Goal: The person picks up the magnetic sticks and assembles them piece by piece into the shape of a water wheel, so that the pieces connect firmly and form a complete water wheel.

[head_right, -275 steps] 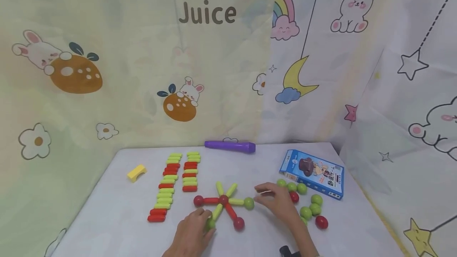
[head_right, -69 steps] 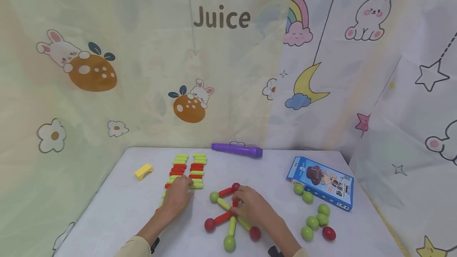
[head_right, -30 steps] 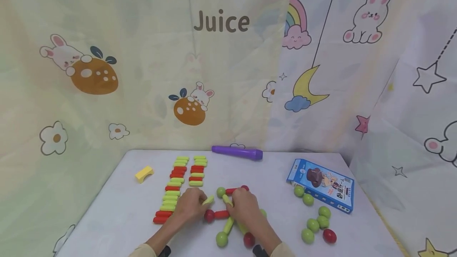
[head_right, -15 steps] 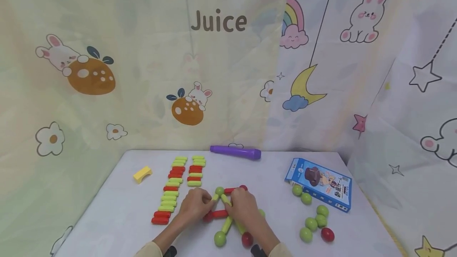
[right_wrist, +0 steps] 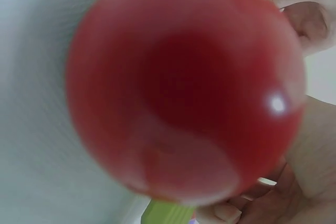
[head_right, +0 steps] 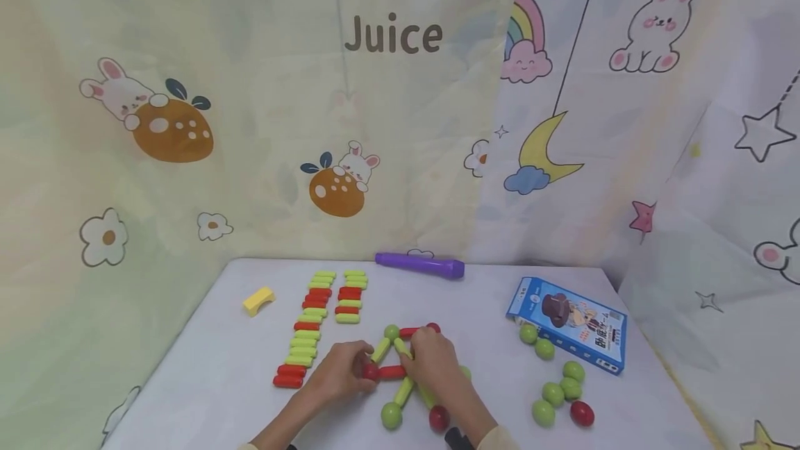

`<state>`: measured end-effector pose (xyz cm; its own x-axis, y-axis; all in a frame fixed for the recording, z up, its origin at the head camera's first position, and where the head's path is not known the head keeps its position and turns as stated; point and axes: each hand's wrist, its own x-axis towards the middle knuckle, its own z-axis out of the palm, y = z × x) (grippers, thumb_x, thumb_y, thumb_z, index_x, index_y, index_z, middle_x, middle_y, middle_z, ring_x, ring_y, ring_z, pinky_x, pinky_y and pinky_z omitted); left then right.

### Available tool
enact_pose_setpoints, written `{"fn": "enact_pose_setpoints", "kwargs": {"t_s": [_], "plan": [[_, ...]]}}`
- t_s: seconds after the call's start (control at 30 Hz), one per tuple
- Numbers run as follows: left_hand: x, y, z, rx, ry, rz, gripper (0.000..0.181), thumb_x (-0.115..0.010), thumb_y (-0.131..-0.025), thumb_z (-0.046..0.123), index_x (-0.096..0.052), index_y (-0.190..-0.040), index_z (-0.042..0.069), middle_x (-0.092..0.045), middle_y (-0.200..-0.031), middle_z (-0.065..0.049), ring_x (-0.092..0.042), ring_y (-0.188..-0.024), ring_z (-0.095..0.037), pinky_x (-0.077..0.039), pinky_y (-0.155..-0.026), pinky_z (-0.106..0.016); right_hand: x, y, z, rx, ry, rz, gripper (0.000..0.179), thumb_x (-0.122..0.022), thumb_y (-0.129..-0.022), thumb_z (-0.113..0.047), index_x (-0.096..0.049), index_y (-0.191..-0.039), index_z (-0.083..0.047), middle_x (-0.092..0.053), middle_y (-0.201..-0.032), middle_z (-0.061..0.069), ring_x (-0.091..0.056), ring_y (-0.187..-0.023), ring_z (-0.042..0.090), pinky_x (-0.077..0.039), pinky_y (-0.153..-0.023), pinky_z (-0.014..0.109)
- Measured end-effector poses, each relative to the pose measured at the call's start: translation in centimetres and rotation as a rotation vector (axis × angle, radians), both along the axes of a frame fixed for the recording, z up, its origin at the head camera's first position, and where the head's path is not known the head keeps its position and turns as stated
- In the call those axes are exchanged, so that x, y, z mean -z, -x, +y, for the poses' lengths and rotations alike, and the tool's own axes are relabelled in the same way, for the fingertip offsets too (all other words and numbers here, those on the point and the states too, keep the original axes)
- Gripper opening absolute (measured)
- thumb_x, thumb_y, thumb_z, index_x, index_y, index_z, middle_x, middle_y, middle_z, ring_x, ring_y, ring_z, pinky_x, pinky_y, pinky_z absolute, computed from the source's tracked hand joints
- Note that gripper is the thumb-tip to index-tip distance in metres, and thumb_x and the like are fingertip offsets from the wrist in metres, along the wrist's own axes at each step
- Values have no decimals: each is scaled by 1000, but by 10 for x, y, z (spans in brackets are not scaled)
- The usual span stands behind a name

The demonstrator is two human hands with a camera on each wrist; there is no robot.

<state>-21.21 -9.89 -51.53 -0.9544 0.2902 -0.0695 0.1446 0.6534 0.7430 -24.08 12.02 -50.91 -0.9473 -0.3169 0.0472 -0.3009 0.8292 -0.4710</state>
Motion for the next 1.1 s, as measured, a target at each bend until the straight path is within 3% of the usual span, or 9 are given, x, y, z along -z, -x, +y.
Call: {"fn": "enact_pose_setpoints", "kwargs": {"t_s": [0.23, 0.37, 0.43, 0.5, 0.63, 0.77, 0.87, 0.97, 1.1], "plan": [[0, 4, 0, -11, 23, 6, 45, -92, -86, 15, -75, -125, 3, -69, -93, 4, -60, -83, -16, -56, -74, -33, 0, 2, 0, -4, 3, -13, 38, -87, -90, -23, -63, -61, -16, -54, -57, -6, -47, -53, 7, -37, -48, 22], [-1, 4, 2, -41, 53, 35, 43, -93, -85, 15, -76, -122, 4, -69, -92, 3, -60, -82, -16, -56, -73, -33, -6, 3, 9, -56, 7, -27, 19, -84, -94, -23, -78, -80, -12, -58, -70, -7, -50, -61, 8, -42, -54, 23], [-1, 4, 3, -80, 73, 60, 38, -94, -84, 16, -76, -115, 3, -67, -86, 2, -59, -76, -16, -54, -68, -32, -11, 3, 20, -101, 5, -13, 7, -82, -95, -19, -82, -96, -11, -60, -79, -8, -52, -69, 8, -49, -61, 24], [-1, 5, 4, -127, 88, 89, 32, -95, -83, 16, -75, -105, 3, -64, -77, 2, -58, -69, -16, -51, -61, -30, -15, 1, 34, -142, -3, 12, 13, -81, -95, -14, -83, -108, -12, -60, -89, -9, -54, -78, 8, -55, -71, 27], [3, 7, 3, -164, 29, 134, 24, -92, -86, 10, -73, -98, 3, -65, -72, 0, -60, -66, -13, -51, -58, -27, -17, -2, 62, -118, 13, 60, 21, -80, -93, -6, -82, -111, -17, -63, -100, -10, -59, -91, 9, -61, -88, 35], [6, 10, -5, -118, -113, 136, 25, -83, -93, 5, -72, -116, 2, -76, -98, -4, -68, -85, -13, -58, -71, -25, -10, -6, 81, -39, 52, 113, 28, -82, -91, -1, -81, -112, -19, -65, -106, -8, -63, -99, 11, -61, -94, 38], [4, 11, -12, -155, -145, 181, 32, -80, -96, 5, -70, -126, 1, -74, -115, -10, -69, -97, -20, -62, -76, -30, -3, -8, 88, -20, 58, 125, 36, -84, -90, -1, -80, -120, -19, -66, -121, -2, -63, -114, 17, -59, -102, 42], [-1, 15, -18, -245, -38, 274, 44, -82, -95, 7, -66, -135, 0, -68, -129, -14, -66, -114, -30, -63, -89, -42, 2, -7, 90, -23, 49, 107, 40, -85, -89, -2, -78, -125, -21, -62, -142, 5, -58, -134, 28, -53, -110, 51], [-6, 21, -21, -328, 132, 297, 56, -85, -93, 9, -61, -143, -1, -63, -143, -19, -58, -136, -38, -55, -106, -55, 6, -6, 92, -39, 44, 54, 39, -84, -90, -3, -78, -123, -22, -55, -158, 9, -50, -148, 39, -46, -115, 60]]}}
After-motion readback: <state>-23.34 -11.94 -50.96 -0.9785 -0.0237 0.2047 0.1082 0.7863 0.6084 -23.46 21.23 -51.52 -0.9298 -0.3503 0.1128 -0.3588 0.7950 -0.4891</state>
